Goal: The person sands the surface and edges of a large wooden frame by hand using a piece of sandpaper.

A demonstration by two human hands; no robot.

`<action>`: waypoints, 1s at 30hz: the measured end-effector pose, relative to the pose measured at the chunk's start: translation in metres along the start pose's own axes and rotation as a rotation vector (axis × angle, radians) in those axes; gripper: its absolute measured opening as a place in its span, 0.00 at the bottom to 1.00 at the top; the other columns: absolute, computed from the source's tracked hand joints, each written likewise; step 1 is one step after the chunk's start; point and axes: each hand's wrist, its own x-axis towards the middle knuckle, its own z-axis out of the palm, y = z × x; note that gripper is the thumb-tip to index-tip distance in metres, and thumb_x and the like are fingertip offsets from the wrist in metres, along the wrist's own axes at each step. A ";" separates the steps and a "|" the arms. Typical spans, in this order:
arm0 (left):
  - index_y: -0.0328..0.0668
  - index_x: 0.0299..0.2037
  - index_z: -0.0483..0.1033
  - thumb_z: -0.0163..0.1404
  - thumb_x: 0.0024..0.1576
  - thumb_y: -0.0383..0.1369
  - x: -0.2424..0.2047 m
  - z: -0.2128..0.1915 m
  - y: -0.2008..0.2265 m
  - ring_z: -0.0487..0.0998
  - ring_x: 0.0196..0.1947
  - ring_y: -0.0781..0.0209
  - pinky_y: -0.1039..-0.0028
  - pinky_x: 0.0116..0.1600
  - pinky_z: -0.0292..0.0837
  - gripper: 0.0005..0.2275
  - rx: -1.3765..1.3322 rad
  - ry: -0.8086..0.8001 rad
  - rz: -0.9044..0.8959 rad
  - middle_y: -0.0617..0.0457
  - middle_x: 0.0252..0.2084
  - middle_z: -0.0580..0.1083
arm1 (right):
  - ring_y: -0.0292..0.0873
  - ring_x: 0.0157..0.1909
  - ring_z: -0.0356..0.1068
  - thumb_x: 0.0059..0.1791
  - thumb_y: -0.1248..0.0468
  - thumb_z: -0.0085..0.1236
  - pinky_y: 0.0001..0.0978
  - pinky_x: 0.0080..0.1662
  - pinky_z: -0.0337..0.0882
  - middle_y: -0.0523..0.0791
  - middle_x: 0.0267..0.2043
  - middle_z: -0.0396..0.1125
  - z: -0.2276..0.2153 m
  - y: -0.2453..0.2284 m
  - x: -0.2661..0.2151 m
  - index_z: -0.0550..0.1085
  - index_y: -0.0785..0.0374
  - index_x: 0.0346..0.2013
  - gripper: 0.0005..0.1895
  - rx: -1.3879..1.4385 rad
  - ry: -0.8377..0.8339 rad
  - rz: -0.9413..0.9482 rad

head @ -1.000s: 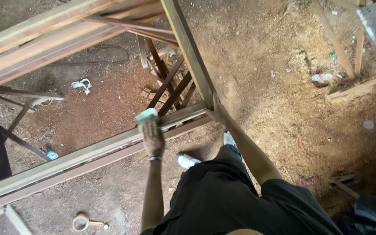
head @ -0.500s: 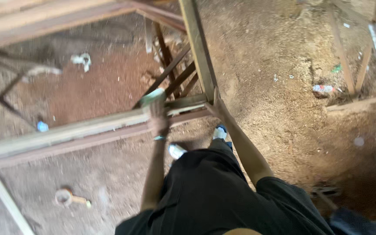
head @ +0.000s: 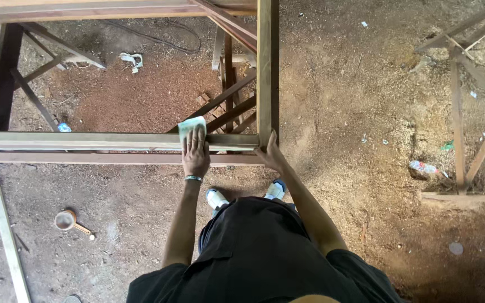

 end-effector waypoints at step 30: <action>0.38 0.59 0.70 0.43 0.66 0.35 0.026 0.057 0.132 0.69 0.63 0.46 0.48 0.71 0.56 0.15 -0.149 0.085 0.211 0.42 0.59 0.72 | 0.63 0.61 0.68 0.53 0.45 0.49 0.53 0.68 0.72 0.64 0.70 0.57 0.000 0.008 0.002 0.15 0.80 0.72 0.64 -0.204 -0.143 -0.058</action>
